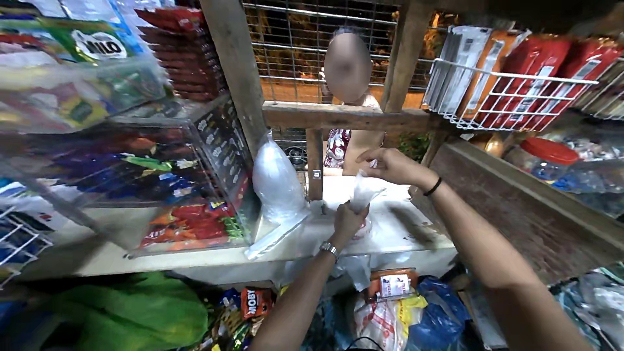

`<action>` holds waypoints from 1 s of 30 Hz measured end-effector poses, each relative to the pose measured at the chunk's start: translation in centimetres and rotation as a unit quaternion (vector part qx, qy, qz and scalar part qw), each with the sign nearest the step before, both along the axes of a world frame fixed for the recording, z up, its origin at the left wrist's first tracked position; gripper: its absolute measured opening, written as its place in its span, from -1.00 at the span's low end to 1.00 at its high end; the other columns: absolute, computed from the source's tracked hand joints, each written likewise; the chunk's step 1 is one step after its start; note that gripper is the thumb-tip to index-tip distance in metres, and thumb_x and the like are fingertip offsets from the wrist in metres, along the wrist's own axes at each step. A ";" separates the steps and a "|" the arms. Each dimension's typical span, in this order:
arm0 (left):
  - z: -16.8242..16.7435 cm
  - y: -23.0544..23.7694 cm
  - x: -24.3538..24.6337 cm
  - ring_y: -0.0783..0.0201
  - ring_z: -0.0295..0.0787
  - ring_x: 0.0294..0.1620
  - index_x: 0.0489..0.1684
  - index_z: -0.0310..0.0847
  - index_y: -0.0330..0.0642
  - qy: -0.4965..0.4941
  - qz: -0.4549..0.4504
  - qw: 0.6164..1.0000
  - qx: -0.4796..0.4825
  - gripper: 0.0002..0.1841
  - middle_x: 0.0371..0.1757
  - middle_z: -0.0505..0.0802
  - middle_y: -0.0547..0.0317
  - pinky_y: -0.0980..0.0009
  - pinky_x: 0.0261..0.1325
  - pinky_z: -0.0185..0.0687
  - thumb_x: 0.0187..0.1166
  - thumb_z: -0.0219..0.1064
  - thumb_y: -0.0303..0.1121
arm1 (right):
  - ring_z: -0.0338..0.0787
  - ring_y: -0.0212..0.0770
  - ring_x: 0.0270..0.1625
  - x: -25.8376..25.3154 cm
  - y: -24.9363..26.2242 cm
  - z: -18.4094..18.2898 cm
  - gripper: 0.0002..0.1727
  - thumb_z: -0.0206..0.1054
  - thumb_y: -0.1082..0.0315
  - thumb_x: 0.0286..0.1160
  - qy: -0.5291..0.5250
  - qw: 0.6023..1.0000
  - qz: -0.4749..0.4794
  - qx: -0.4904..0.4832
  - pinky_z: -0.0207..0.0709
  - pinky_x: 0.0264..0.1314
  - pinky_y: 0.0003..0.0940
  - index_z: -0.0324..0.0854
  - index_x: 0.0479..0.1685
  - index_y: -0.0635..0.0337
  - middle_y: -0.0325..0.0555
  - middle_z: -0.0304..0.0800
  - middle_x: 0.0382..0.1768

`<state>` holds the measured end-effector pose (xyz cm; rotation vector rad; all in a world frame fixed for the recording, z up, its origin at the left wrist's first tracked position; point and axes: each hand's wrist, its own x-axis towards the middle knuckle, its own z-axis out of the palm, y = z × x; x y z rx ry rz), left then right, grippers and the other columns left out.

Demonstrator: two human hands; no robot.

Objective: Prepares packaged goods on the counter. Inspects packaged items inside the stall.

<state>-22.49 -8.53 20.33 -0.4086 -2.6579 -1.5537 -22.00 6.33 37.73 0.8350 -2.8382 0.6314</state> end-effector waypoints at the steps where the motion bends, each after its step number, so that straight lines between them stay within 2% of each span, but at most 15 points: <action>1: -0.1 0.0 0.0 -0.05 0.84 0.01 -0.07 0.76 -0.44 0.008 -0.001 1.000 0.000 -0.48 -0.12 0.87 -0.20 -0.05 0.22 0.66 0.61 0.37 0.01 | 0.70 0.12 0.43 0.0 0.3 0.3 -0.59 0.46 0.34 0.54 -0.012 0.999 0.019 0.032 0.46 0.56 0.07 0.69 0.32 0.33 0.22 0.71 0.36; 3: -0.3 0.0 -0.1 -0.05 0.85 0.00 -0.08 0.76 -0.46 0.021 -0.005 1.000 -0.002 -0.49 -0.14 0.88 -0.21 -0.04 0.22 0.67 0.62 0.37 -0.02 | 0.65 0.15 0.48 0.4 0.1 1.3 -0.54 0.52 0.37 0.46 -0.063 0.992 0.036 0.101 0.38 0.60 0.09 0.68 0.33 0.36 0.27 0.69 0.39; 4: -0.4 0.0 -0.1 -0.05 0.85 -0.03 -0.09 0.76 -0.46 0.027 -0.006 1.000 -0.003 -0.50 -0.16 0.87 -0.21 -0.03 0.20 0.67 0.62 0.38 -0.03 | 0.61 0.15 0.51 0.8 -0.4 2.0 -0.51 0.51 0.37 0.48 -0.104 0.986 0.033 0.130 0.33 0.63 0.08 0.64 0.40 0.33 0.26 0.65 0.43; 7: -1.0 0.1 -0.2 -0.05 0.85 0.02 -0.07 0.77 -0.46 0.056 -0.007 0.998 0.005 -0.54 -0.12 0.88 -0.23 -0.01 0.26 0.65 0.61 0.39 -0.08 | 0.64 0.17 0.45 1.1 -1.9 1.9 -0.45 0.55 0.48 0.40 -0.155 0.976 0.044 0.149 0.42 0.54 0.12 0.63 0.45 0.21 0.22 0.67 0.40; 8: -1.3 0.2 -0.3 -0.06 0.84 0.06 -0.05 0.77 -0.47 0.070 -0.008 0.997 0.009 -0.55 -0.09 0.88 -0.24 0.00 0.30 0.63 0.60 0.40 -0.11 | 0.68 0.20 0.40 0.9 -2.5 1.1 -0.47 0.55 0.55 0.34 -0.144 0.976 0.052 0.156 0.46 0.50 0.18 0.68 0.39 0.21 0.23 0.71 0.34; 10: -1.7 0.2 -0.4 -0.06 0.83 0.08 -0.01 0.76 -0.48 0.080 -0.010 0.997 0.013 -0.55 -0.06 0.88 -0.24 0.01 0.31 0.62 0.58 0.41 -0.12 | 0.78 0.22 0.19 0.5 -3.6 -0.7 -0.65 0.54 0.57 0.29 -0.106 0.974 0.064 0.190 0.53 0.31 0.27 0.80 0.11 0.24 0.21 0.83 0.07; 12: -1.4 0.2 -0.3 -0.05 0.84 0.08 -0.01 0.77 -0.45 0.066 -0.010 0.998 0.005 -0.53 -0.06 0.88 -0.22 0.00 0.31 0.64 0.62 0.37 -0.07 | 0.80 0.26 0.06 0.5 -4.3 -1.0 -0.83 0.47 0.54 0.39 -0.053 0.977 0.037 0.204 0.57 0.15 0.33 0.82 -0.07 0.29 0.23 0.84 -0.10; 14: -1.0 0.1 -0.2 -0.11 0.81 0.11 -0.02 0.77 -0.46 0.058 -0.013 0.998 0.001 -0.51 -0.05 0.87 -0.26 -0.05 0.33 0.60 0.65 0.32 -0.05 | 0.82 0.35 -0.02 0.6 -4.3 -0.5 -0.88 0.36 0.49 0.49 0.039 0.983 -0.018 0.178 0.57 -0.01 0.44 0.81 -0.17 0.31 0.26 0.84 -0.21; 17: -0.4 0.0 -0.1 -0.13 0.81 0.08 -0.04 0.76 -0.46 0.039 -0.010 0.999 -0.017 -0.48 -0.07 0.86 -0.26 -0.08 0.29 0.60 0.66 0.30 0.00 | 0.87 0.15 -0.04 0.9 -3.2 1.3 -0.75 0.31 0.27 0.67 0.095 0.992 -0.055 0.068 0.60 0.11 0.30 0.87 -0.03 0.20 0.11 0.91 -0.17; 20: -0.2 0.2 -0.1 -0.11 0.83 0.06 -0.03 0.76 -0.45 0.033 0.002 0.999 -0.016 -0.47 -0.09 0.87 -0.25 -0.09 0.26 0.63 0.64 0.33 0.00 | 0.87 0.01 -0.04 0.7 -1.6 2.4 -0.74 0.39 0.26 0.62 0.095 0.994 -0.058 0.007 0.66 0.17 0.12 0.80 0.08 0.24 0.05 0.89 -0.11; 23: -0.3 0.2 -0.2 -0.08 0.84 0.00 -0.10 0.77 -0.43 0.031 0.007 0.999 -0.015 -0.49 -0.14 0.87 -0.21 -0.07 0.19 0.65 0.63 0.33 0.00 | 0.82 0.07 0.02 1.4 -0.9 3.4 -0.74 0.49 0.23 0.53 -0.003 0.995 -0.073 0.065 0.59 0.21 0.18 0.80 -0.02 0.24 0.11 0.86 -0.09; 24: -0.3 0.2 -0.1 -0.08 0.84 0.00 -0.11 0.77 -0.43 0.029 0.007 0.999 -0.019 -0.49 -0.14 0.87 -0.20 -0.06 0.19 0.65 0.63 0.33 0.01 | 0.81 0.03 -0.01 1.7 -0.9 3.6 -0.75 0.52 0.21 0.50 -0.034 0.994 -0.068 0.080 0.58 0.17 0.14 0.82 -0.06 0.23 0.09 0.86 -0.13; 26: -0.3 0.3 -0.2 -0.08 0.84 0.01 -0.11 0.77 -0.43 0.031 0.009 0.999 -0.024 -0.49 -0.14 0.87 -0.21 -0.06 0.20 0.65 0.62 0.33 0.01 | 0.78 0.03 0.09 2.2 -1.4 3.7 -0.69 0.58 0.23 0.43 -0.093 0.987 -0.056 0.119 0.55 0.27 0.10 0.82 0.03 0.23 0.11 0.84 -0.02; 28: -0.4 0.3 -0.2 -0.09 0.84 0.01 -0.10 0.77 -0.44 0.036 0.004 0.999 -0.026 -0.49 -0.14 0.87 -0.23 -0.06 0.21 0.64 0.62 0.33 -0.01 | 0.71 0.18 0.25 2.0 -2.3 3.1 -0.57 0.59 0.28 0.41 -0.131 0.974 -0.036 0.179 0.44 0.41 0.19 0.73 0.19 0.34 0.25 0.77 0.13; 30: -0.5 0.2 -0.2 -0.08 0.84 0.00 -0.10 0.76 -0.45 0.035 -0.004 0.999 -0.023 -0.49 -0.15 0.87 -0.22 -0.06 0.21 0.65 0.63 0.34 -0.01 | 0.73 0.23 0.15 1.0 -2.5 1.6 -0.69 0.52 0.38 0.46 -0.126 0.969 -0.016 0.214 0.48 0.30 0.24 0.70 0.06 0.43 0.30 0.76 0.01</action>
